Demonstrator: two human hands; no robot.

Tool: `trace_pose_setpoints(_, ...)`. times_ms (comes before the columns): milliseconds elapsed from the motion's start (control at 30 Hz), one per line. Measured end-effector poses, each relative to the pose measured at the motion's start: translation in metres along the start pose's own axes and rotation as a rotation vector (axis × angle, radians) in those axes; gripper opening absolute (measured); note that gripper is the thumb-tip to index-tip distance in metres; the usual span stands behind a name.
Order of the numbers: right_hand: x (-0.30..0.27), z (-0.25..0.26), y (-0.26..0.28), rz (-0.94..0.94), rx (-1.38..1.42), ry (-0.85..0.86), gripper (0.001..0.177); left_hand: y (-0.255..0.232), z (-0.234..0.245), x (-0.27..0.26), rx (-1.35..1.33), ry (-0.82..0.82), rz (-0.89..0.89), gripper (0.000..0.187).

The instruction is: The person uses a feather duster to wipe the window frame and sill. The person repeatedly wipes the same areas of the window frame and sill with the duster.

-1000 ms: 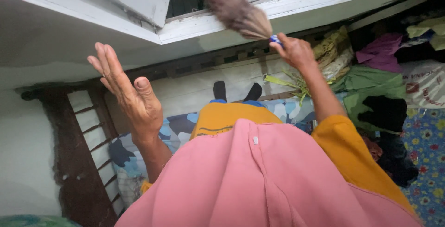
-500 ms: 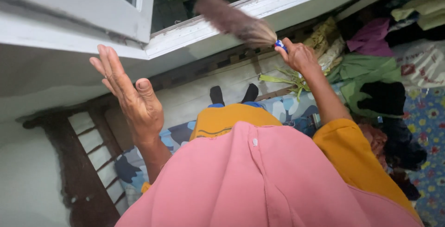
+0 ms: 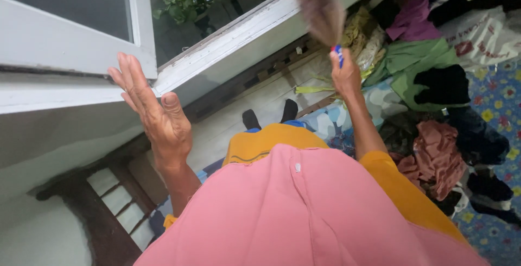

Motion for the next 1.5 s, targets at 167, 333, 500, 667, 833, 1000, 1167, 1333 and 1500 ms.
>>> trace_pose_setpoints(167,0.015,0.01,-0.043,-0.16,-0.049,0.06,0.045,-0.006,-0.005,0.004,-0.007,0.026,-0.044,0.077)
trace_pose_setpoints(333,-0.003,0.014,-0.035,-0.117,-0.08,0.135,0.05,-0.006,-0.004,0.006,-0.012,0.027,-0.054,0.078)
trace_pose_setpoints(500,-0.009,0.054,-0.026,0.06,-0.057,-0.307,0.036,-0.004,-0.005,0.005,-0.004,0.035,-0.069,0.074)
trace_pose_setpoints(667,0.011,-0.003,-0.09,-0.147,-0.142,-0.018,0.049,0.0,-0.005,0.002,-0.01,0.033,-0.056,0.077)
trace_pose_setpoints(833,-0.017,-0.032,-0.043,-0.155,0.099,0.108,0.046,0.01,0.003,-0.004,0.006,0.009,-0.017,0.078)
trace_pose_setpoints(1000,-0.02,-0.065,-0.039,-0.242,0.147,0.174,0.048,0.012,0.007,-0.008,0.012,-0.032,-0.02,0.074)
trace_pose_setpoints(1167,-0.041,-0.064,0.02,0.045,-0.084,0.356,0.038,0.013,0.007,-0.01,-0.001,-0.021,0.003,0.075)
trace_pose_setpoints(1333,-0.018,-0.089,0.019,0.11,-0.388,0.544,0.033,0.015,0.012,-0.017,0.002,-0.019,0.043,0.075)
trace_pose_setpoints(1500,0.018,-0.061,0.062,0.38,-0.391,0.225,0.035,0.023,0.023,-0.029,0.0,-0.084,0.07,0.074)
Point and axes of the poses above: each hand's wrist, its own x-axis towards the middle knuckle, its own z-axis out of the back of the hand, y = z × x, the point moved 9 cm from there along x, towards the middle knuckle, and after that the axes turned 8 degrees about y, right-handed, at the moved point
